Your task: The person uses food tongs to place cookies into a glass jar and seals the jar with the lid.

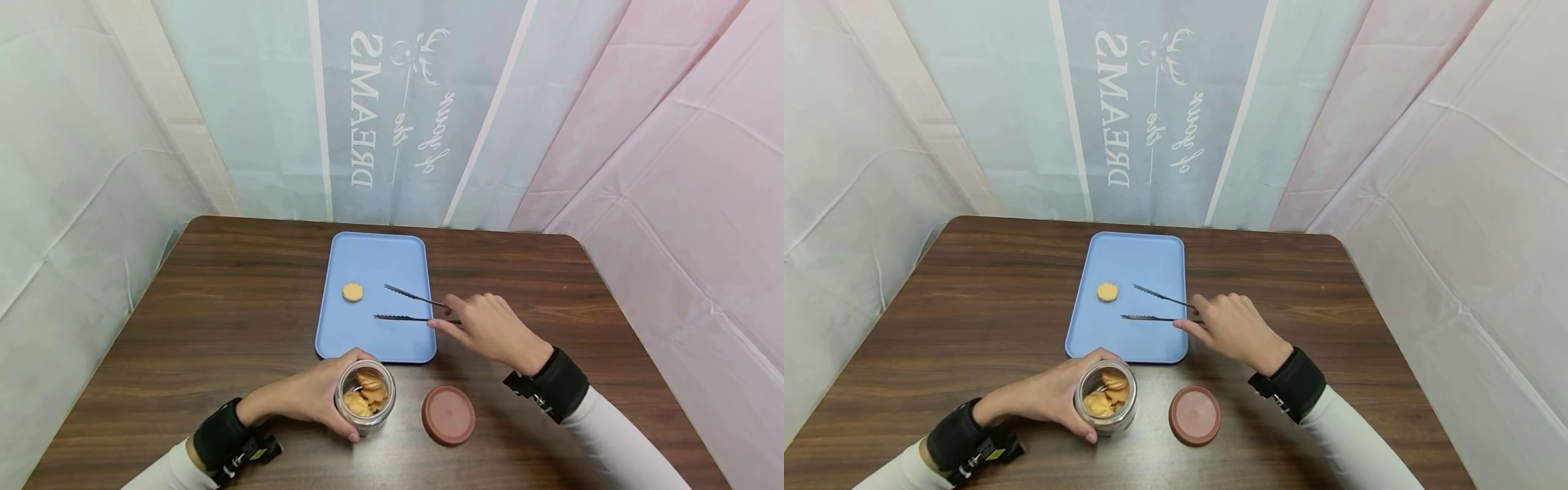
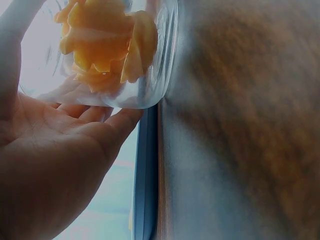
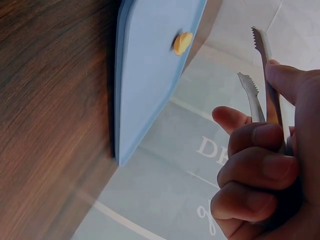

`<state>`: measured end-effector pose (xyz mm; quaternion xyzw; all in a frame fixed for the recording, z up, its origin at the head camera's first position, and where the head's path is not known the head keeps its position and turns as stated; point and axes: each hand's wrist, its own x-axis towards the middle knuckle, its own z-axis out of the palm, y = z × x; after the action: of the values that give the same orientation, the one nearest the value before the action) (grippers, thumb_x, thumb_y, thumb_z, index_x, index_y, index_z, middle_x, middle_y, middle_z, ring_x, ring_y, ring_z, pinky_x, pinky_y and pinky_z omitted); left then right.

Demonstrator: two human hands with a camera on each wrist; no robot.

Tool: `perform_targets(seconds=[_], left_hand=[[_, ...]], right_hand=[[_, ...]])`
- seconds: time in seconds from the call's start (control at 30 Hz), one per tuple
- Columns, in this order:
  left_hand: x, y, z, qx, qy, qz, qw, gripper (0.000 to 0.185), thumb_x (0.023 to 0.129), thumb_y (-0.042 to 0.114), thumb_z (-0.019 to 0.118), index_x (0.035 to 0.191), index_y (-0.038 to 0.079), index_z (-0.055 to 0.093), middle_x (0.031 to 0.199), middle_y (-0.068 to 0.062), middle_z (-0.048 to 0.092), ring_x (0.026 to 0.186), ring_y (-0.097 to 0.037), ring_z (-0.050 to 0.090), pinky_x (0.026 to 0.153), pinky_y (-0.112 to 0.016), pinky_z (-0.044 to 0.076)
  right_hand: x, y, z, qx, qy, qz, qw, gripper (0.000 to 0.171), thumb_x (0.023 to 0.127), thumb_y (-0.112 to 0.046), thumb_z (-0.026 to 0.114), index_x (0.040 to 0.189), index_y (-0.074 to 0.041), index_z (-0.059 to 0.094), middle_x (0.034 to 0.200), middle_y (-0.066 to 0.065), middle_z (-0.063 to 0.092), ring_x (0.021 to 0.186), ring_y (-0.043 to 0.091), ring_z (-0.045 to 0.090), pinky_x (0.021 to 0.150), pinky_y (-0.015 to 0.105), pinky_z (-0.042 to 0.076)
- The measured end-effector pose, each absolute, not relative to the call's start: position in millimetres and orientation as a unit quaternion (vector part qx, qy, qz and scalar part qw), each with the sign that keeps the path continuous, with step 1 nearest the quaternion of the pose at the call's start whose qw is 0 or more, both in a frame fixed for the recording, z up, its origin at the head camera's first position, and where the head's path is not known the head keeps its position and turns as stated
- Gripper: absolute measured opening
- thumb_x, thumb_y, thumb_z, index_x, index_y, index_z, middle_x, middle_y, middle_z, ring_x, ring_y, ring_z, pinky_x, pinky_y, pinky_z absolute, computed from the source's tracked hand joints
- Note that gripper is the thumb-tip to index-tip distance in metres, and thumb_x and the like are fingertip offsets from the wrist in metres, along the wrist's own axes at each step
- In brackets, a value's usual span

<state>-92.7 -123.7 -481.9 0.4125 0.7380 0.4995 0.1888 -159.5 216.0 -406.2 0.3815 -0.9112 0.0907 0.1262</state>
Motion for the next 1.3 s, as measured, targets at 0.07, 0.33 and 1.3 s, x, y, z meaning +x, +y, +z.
perform_targets(seconds=[0.07,0.33,1.3], left_hand=[[-92.3,-123.9,-481.4,0.412,0.738,0.499,0.190,0.089,0.075,0.033,0.099,0.146,0.023,0.044,0.137,0.007,0.062,0.123,-0.010,0.059,0.110,-0.032,0.048],[-91.7,-123.7,-479.8,0.406,0.739,0.501,0.197,0.089,0.076,0.032,0.098,0.146,0.024,0.044,0.137,0.007,0.062,0.124,-0.011,0.059,0.110,-0.034,0.048],[-93.5,-123.2,-481.8,0.413,0.743,0.492,0.187,0.091,0.074,0.032,0.099,0.146,0.022,0.043,0.137,0.007,0.061,0.124,-0.010,0.059,0.110,-0.032,0.048]], right_hand=[[-162.1,213.8,-407.1,0.380,-0.912,0.087,0.123,0.038,0.099,-0.048,0.072,0.082,-0.017,0.058,0.055,-0.015,0.039,0.047,-0.001,0.036,0.044,0.023,0.027],[-171.8,206.6,-411.7,0.371,-0.919,0.079,0.108,0.039,0.101,-0.050,0.070,0.081,-0.018,0.057,0.056,-0.013,0.037,0.047,0.002,0.037,0.043,0.024,0.025],[-209.3,174.1,-435.9,0.370,-0.926,0.046,0.056,0.045,0.103,-0.054,0.065,0.096,-0.009,0.072,0.054,-0.007,0.046,0.044,0.006,0.042,0.041,0.024,0.026]])
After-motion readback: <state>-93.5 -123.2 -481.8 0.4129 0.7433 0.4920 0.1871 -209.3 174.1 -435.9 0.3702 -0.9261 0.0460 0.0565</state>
